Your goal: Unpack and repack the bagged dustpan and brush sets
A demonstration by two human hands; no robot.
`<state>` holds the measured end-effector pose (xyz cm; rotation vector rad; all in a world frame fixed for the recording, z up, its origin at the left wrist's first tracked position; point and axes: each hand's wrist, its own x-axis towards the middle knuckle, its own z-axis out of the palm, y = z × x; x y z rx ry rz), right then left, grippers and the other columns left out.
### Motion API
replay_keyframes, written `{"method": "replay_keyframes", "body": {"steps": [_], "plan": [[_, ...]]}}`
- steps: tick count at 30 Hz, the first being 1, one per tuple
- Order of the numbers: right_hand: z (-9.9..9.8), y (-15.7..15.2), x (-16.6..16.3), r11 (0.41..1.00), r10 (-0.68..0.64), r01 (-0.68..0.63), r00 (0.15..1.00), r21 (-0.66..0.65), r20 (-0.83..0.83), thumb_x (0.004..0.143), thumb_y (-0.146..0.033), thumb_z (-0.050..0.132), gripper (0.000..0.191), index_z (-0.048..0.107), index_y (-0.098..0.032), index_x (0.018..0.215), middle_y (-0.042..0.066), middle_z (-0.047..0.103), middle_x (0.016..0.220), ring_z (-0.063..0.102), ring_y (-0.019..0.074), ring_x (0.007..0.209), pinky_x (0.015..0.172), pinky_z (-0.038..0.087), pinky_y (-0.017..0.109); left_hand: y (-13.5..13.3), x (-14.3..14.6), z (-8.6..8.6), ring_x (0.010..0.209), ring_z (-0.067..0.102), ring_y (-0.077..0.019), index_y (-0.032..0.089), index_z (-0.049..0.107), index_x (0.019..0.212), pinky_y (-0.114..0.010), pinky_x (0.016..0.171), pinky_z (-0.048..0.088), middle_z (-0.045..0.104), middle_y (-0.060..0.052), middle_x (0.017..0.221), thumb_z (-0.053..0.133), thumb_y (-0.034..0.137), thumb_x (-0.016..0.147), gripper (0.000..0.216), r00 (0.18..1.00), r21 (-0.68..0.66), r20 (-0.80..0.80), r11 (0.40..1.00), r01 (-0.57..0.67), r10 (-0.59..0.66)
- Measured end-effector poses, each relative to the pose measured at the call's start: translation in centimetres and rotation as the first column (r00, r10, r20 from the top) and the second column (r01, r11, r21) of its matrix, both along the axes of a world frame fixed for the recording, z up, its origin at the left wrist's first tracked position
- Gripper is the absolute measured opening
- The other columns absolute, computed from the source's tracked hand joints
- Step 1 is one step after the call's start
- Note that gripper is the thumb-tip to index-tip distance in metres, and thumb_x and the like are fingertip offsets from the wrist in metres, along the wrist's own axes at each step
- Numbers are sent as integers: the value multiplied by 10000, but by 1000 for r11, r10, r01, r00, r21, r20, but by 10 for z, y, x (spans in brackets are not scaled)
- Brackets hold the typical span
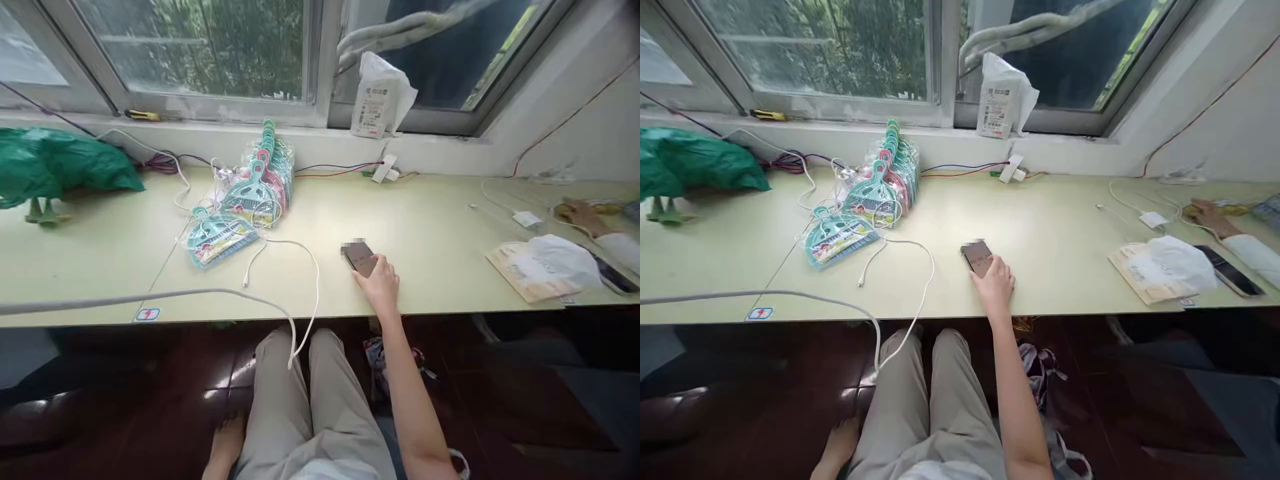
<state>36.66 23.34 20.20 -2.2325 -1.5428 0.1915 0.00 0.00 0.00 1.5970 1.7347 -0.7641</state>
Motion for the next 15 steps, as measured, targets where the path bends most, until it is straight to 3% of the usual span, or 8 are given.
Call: {"method": "replay_keyframes", "body": {"steps": [8,15], "plan": [[2,-3,0,998,54,-53,998,-24,43,826,-415,581,523,380,-185,1250,162,537,1307,454,310,1226,945,354,431,0,1,0,1239,529,-256,87,414,1417,-363,987,397,569,-154,1328,196,74,878,582,999,-13,-50,1000,22,-22],[-1,-3,1,999,45,-45,998,6,49,813,-426,588,528,386,-184,1237,160,548,1283,464,307,1209,931,357,423,-2,0,-7,1262,509,-260,66,403,1420,-369,1009,378,539,-170,1358,198,78,879,579,996,-36,-78,998,47,-50]]}}
